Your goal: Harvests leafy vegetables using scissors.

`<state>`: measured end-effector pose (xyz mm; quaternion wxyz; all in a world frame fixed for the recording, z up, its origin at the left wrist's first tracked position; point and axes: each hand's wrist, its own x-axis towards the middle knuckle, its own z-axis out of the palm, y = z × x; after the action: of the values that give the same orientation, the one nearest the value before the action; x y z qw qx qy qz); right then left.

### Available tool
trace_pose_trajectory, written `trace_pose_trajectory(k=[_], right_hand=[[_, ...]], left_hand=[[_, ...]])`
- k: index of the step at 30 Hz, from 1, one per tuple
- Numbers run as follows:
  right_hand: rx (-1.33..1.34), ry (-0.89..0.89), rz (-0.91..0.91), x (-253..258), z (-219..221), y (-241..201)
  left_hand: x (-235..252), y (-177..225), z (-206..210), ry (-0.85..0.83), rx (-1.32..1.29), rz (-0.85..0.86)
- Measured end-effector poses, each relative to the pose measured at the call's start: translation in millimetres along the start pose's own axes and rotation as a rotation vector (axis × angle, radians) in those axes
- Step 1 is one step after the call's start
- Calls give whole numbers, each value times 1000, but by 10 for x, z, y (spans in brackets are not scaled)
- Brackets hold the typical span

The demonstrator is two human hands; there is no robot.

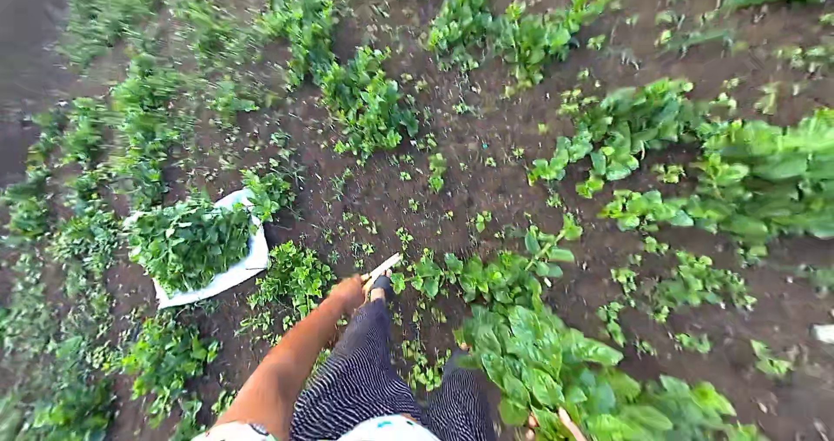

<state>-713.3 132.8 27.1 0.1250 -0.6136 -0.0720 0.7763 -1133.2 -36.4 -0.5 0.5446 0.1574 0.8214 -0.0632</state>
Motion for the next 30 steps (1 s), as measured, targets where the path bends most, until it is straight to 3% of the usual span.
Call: trace_pose_trajectory(k=[7, 13, 18, 24, 27, 30], right_hand=[[48, 264, 105, 395, 549, 875], [0, 254, 202, 1046, 495, 1576], [-61, 357, 255, 1521, 412, 2024], [-63, 440, 340, 2004, 386, 2287], [-83, 453, 371, 2181, 350, 2381], [-81, 489, 436, 2393, 449, 2394]], left_hand=[[1690, 135, 224, -126, 23, -49], [3119, -87, 1176, -144, -41, -149], [3955, -170, 1789, -90, -244, -228], [4364, -276, 2361, -130, -463, -275], [4086, -247, 2415, -171, -684, -272], [3714, -164, 2255, -207, -744, -204]])
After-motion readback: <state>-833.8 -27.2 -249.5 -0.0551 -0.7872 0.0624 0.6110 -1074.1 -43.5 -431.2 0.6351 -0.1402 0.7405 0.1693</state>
